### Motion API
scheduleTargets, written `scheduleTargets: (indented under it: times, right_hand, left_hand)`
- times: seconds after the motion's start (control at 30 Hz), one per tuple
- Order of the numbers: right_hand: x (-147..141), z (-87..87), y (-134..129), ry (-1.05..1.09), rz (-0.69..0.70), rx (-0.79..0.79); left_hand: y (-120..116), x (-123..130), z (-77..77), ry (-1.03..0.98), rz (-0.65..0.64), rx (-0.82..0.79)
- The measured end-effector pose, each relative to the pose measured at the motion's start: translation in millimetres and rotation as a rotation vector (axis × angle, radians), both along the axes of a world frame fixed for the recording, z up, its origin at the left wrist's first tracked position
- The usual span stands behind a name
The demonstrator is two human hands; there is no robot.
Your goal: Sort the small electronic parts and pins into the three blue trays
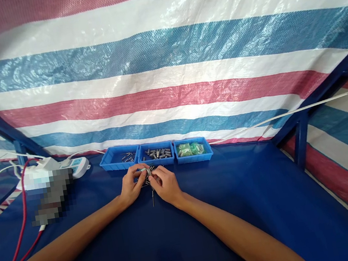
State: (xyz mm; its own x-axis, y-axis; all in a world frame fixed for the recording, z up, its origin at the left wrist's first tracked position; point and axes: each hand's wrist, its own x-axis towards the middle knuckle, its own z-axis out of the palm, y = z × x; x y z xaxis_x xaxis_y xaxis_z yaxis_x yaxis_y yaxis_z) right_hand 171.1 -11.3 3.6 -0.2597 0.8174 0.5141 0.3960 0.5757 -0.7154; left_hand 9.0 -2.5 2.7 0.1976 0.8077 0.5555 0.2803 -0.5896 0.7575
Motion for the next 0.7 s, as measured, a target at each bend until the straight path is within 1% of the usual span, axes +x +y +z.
scheduleTargets:
  times: [0.7]
  right_hand:
    - [0.3,2.6,-0.4,0.024,-0.013,-0.001]
  left_hand:
    - [0.3,-0.7,-4.2,-0.006,0.047,0.041]
